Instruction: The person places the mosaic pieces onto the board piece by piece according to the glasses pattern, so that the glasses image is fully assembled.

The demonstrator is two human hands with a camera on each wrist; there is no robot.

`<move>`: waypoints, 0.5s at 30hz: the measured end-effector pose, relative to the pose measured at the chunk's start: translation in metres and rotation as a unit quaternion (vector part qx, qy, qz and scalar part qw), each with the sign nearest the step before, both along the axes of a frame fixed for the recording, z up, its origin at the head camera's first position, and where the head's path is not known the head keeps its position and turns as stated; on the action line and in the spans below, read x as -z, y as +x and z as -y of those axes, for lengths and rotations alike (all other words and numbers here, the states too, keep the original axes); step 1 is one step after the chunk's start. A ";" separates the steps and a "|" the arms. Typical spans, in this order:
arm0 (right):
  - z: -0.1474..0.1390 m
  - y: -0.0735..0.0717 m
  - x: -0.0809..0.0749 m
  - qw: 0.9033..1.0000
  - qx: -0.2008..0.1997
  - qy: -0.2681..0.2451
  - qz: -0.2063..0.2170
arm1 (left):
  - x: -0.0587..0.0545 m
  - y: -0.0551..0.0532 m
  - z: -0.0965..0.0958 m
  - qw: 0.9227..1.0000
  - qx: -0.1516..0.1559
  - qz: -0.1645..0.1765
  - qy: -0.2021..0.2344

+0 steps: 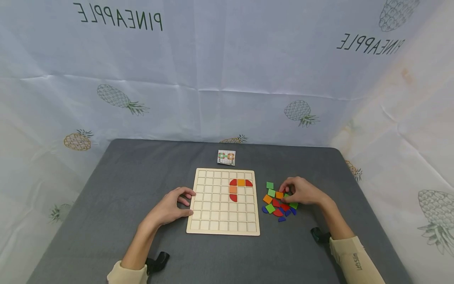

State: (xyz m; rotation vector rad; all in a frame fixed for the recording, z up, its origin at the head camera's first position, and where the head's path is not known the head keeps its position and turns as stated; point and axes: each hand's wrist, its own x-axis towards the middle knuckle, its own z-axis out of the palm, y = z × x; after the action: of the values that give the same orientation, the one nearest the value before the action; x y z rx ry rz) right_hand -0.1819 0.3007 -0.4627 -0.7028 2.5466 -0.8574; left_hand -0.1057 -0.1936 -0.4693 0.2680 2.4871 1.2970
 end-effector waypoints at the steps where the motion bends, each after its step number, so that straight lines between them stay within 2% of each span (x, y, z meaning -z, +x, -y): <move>1: 0.000 0.000 0.000 1.000 0.001 -0.003 -0.002 | 0.000 0.000 0.000 1.000 0.000 -0.001 0.000; 10: 0.013 -0.001 -0.007 0.999 -0.003 -0.038 -0.031 | 0.002 -0.001 0.001 1.000 0.004 -0.003 0.003; 15: 0.030 0.000 -0.010 0.998 0.004 -0.066 -0.013 | 0.003 -0.001 0.001 1.000 0.006 -0.003 0.001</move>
State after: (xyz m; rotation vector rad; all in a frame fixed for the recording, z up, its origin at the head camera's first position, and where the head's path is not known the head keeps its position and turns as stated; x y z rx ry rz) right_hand -0.1821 0.2707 -0.4523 -0.7476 2.5351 -1.0339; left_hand -0.1065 -0.1943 -0.4718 0.2884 2.4856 1.2949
